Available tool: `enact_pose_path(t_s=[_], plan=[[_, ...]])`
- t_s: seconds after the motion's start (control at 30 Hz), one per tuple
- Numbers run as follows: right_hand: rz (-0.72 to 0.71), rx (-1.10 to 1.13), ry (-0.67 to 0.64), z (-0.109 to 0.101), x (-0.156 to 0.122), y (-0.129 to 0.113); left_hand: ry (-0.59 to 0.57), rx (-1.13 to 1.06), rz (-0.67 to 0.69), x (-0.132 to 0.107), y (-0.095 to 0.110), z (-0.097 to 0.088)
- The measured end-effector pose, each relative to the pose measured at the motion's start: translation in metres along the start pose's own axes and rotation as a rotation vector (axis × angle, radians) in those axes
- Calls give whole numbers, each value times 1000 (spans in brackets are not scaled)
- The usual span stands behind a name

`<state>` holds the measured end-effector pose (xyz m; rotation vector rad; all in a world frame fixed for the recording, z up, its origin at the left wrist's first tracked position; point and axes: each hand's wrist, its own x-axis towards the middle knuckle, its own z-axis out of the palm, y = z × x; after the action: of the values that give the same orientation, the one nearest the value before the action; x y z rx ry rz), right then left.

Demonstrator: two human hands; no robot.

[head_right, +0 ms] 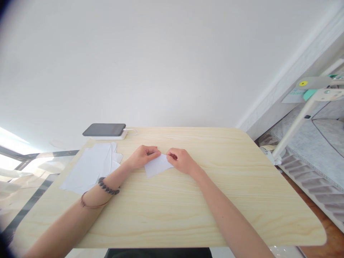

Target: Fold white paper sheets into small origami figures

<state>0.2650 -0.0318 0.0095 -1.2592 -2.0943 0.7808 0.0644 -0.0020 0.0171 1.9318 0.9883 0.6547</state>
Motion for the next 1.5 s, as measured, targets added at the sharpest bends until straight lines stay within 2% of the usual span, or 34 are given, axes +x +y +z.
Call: enact_pose_path(t_s=[0.23, 0.37, 0.6, 0.93, 1.17, 1.5], plan=[[49, 43, -99, -11, -2, 5, -8, -32, -21, 0, 2, -3], [55, 67, -90, -9, -3, 3, 2, -31, -61, 0, 3, -4], [53, -40, -15, 3, -1, -3, -27, 1, -13, 2, -2, 2], [84, 96, -87, -7, -1, 3, -35, 25, 10, 3, -7, -1], [69, 72, -87, -5, -2, 0, -96, -17, 8, 0, -4, -2], [40, 19, -44, 3, -2, 3, -29, -28, 6, 1, -2, 2]])
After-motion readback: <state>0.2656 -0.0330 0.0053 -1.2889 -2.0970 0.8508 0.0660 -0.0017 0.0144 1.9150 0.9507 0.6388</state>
